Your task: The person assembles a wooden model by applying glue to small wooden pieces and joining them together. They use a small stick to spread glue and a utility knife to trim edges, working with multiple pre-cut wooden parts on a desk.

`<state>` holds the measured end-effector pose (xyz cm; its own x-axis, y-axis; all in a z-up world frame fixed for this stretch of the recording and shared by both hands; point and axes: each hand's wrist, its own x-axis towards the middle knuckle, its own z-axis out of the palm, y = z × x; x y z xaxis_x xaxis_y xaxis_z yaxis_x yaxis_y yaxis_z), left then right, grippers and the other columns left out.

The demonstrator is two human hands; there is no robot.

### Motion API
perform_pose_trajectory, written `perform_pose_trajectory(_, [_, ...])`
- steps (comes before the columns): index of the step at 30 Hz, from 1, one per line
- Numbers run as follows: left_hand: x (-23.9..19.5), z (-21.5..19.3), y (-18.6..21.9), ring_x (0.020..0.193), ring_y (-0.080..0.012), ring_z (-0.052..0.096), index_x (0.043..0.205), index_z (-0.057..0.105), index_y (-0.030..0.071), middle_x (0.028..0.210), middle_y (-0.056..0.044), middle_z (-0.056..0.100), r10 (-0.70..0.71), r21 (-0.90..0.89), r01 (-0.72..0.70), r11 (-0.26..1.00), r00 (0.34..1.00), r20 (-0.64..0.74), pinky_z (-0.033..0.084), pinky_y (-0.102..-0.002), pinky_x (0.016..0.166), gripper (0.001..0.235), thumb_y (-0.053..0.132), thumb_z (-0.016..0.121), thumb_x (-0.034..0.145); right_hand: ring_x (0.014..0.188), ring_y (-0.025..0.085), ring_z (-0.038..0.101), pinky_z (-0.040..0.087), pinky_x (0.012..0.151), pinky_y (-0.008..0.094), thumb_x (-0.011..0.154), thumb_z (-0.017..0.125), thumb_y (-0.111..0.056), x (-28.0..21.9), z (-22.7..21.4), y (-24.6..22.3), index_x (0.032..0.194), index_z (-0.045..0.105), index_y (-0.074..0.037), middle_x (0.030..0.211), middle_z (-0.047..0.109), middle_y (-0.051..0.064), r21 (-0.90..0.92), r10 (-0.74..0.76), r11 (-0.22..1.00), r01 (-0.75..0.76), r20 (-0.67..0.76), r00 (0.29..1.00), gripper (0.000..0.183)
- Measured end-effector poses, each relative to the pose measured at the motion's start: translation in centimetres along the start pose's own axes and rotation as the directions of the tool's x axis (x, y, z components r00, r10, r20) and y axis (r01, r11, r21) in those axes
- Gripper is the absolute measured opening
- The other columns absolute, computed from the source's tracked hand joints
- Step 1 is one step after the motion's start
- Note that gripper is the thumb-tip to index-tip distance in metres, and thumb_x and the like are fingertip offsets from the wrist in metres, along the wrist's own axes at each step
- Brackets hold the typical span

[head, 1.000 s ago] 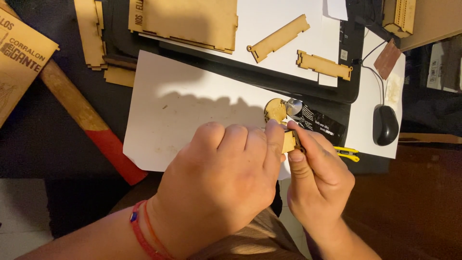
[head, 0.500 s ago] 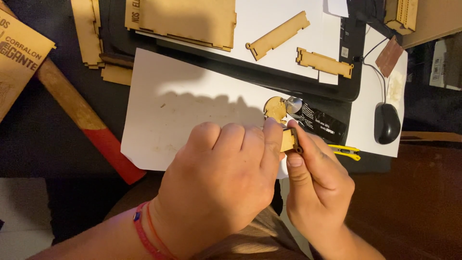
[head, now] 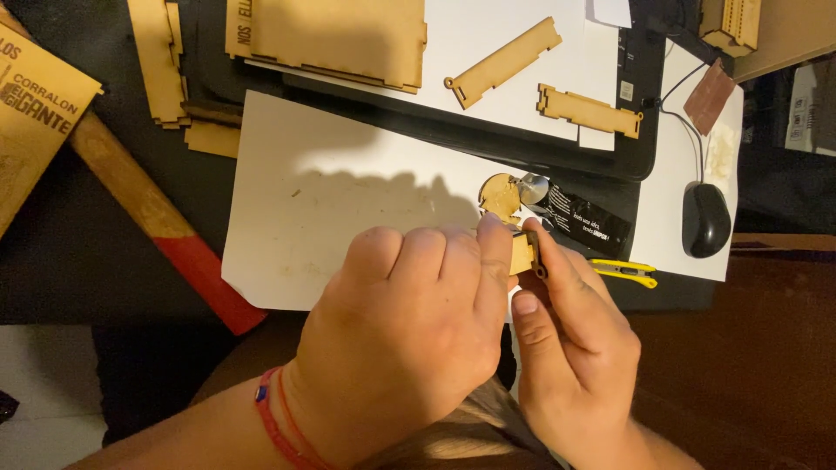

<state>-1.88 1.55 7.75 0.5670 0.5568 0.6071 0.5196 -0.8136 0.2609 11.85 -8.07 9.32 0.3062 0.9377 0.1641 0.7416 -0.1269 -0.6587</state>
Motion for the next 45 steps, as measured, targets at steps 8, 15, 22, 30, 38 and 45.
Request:
perform_pose_trajectory(8, [-0.1, 0.3, -0.6, 0.066, -0.0175, 0.042, 0.111, 0.074, 0.005, 0.07, 0.003, 0.043, 0.063, -0.007, -0.063, 0.998, 0.998, 0.008, 0.032, -0.032, 0.063, 0.029, 0.01, 0.048, 0.099, 0.118, 0.028, 0.063, 0.049, 0.108, 0.038, 0.099, 0.05, -0.006, 0.5, -0.1, 0.2, 0.136, 0.052, 0.004, 0.133, 0.062, 0.02, 0.005, -0.064, 0.998, 0.064, 0.005, 0.998, 0.038])
perform_pose_trajectory(15, [0.1, -0.1, -0.5, 0.066, -0.0163, 0.042, 0.113, 0.074, 0.007, 0.071, 0.005, 0.043, 0.083, 0.029, -0.084, 0.996, 0.996, 0.035, 0.034, -0.031, 0.064, 0.03, 0.011, 0.048, 0.099, 0.108, 0.031, 0.069, 0.054, 0.098, 0.037, 0.101, 0.049, -0.009, 0.9, -0.3, 0.3, 0.132, 0.056, 0.006, 0.121, 0.066, 0.022, -0.074, -0.146, 0.987, 0.146, 0.001, 0.989, 0.035])
perform_pose_trajectory(22, [0.2, -0.2, -0.7, 0.067, -0.0172, 0.041, 0.112, 0.074, 0.006, 0.07, 0.004, 0.04, 0.136, 0.056, -0.137, 0.989, 0.991, 0.012, 0.035, -0.032, 0.064, 0.021, 0.01, 0.056, 0.102, 0.111, 0.031, 0.069, 0.054, 0.1, 0.036, 0.101, 0.05, -0.006, 0.8, -0.2, 0.6, 0.132, 0.056, 0.005, 0.122, 0.066, 0.022, -0.063, -0.145, 0.988, 0.144, -0.007, 0.989, 0.034])
perform_pose_trajectory(30, [0.0, 0.1, -0.8, 0.067, -0.0166, 0.04, 0.112, 0.073, 0.002, 0.071, 0.003, 0.039, 0.163, 0.056, -0.163, 0.985, 0.987, 0.004, 0.035, -0.031, 0.063, 0.022, 0.008, 0.055, 0.101, 0.106, 0.03, 0.069, 0.053, 0.097, 0.035, 0.101, 0.049, -0.009, 0.5, 0.3, 0.1, 0.133, 0.055, 0.005, 0.121, 0.067, 0.024, -0.097, -0.137, 0.986, 0.132, -0.044, 0.99, 0.035])
perform_pose_trajectory(38, [0.1, -0.4, -1.3, 0.068, -0.0169, 0.042, 0.116, 0.071, 0.005, 0.073, 0.004, 0.043, 0.187, 0.024, -0.188, 0.982, 0.981, 0.056, 0.036, -0.032, 0.064, 0.024, 0.014, 0.053, 0.103, 0.11, 0.031, 0.068, 0.053, 0.101, 0.037, 0.1, 0.049, -0.006, 0.5, -0.4, 1.2, 0.133, 0.055, 0.005, 0.125, 0.066, 0.02, -0.025, -0.148, 0.989, 0.148, 0.011, 0.989, 0.035])
perform_pose_trajectory(45, [0.5, -0.8, -1.2, 0.067, -0.0166, 0.044, 0.113, 0.068, 0.01, 0.074, 0.004, 0.04, 0.144, 0.069, -0.149, 0.987, 0.987, 0.072, 0.036, -0.033, 0.062, 0.03, 0.037, 0.054, 0.108, 0.115, 0.028, 0.067, 0.052, 0.105, 0.036, 0.1, 0.052, -0.012, 1.0, -0.6, 2.7, 0.129, 0.06, 0.0, 0.127, 0.067, 0.019, 0.112, -0.121, 0.987, 0.118, 0.017, 0.993, 0.033])
